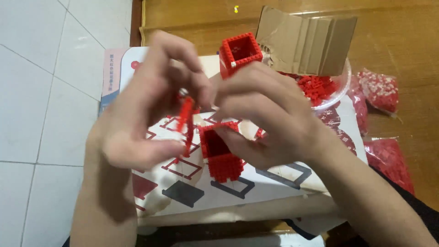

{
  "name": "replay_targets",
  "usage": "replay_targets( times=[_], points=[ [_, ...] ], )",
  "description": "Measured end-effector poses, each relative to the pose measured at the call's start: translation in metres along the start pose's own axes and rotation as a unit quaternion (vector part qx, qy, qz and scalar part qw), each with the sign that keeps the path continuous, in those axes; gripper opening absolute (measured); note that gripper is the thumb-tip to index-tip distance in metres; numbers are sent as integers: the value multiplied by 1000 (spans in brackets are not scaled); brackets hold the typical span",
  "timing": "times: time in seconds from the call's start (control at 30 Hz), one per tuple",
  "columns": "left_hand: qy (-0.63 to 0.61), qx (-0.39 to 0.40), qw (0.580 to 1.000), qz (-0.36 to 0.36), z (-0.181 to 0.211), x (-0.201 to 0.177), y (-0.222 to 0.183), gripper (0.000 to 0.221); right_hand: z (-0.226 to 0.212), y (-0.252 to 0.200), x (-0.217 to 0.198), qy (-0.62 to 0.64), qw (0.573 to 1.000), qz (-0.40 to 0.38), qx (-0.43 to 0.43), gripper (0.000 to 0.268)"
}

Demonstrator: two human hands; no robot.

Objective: Assembling a red and white toy structure using small interlocking plastic blocks and a small mallet.

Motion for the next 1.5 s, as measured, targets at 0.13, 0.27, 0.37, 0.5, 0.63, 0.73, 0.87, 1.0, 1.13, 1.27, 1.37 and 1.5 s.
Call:
replay_targets(
  times=[0.13,0.27,0.37,0.5,0.63,0.73,0.87,1.0,1.13,1.27,1.37,1.5],
  points=[
    [124,-47,991,-12,0,16,19,76,-3,-4,4,22,999,-27,-16,37],
    [126,-15,992,2,-13,24,28,76,5,-17,13,62,998,10,-22,9],
    [61,-20,993,99,-22,29,22,58,9,-28,3,43,998,47,9,8],
    [-59,56,982,169,-33,38,11,32,16,-53,-2,17,992,113,57,23],
    [56,25,976,208,-13,45,8,27,21,-58,-4,14,991,115,73,18],
    [152,65,957,237,-13,45,4,16,27,-61,-4,0,992,99,73,23],
    [-11,132,965,224,-26,44,-7,23,26,-62,-1,-15,992,95,85,25],
    [69,198,946,249,-34,44,-6,36,27,-66,-2,-27,991,97,90,26],
    [147,186,940,244,-26,44,1,41,24,-67,0,-40,989,98,100,28],
    [215,117,940,238,-20,48,7,27,22,-66,-1,-45,988,96,112,26],
    [222,118,934,254,-21,48,7,18,24,-70,-1,-38,989,95,108,28],
    [225,113,932,260,-16,44,3,26,24,-71,-1,-43,988,97,115,26]
  ],
)
Point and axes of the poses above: each hand's wrist, its own y-axis towards the middle knuckle, its own x-axis out of the palm, z = x × y, the point moved 2 cm from there along y, towards the middle knuckle, and after that the axes turned 6 degrees about -z, right-handed, at the moved point
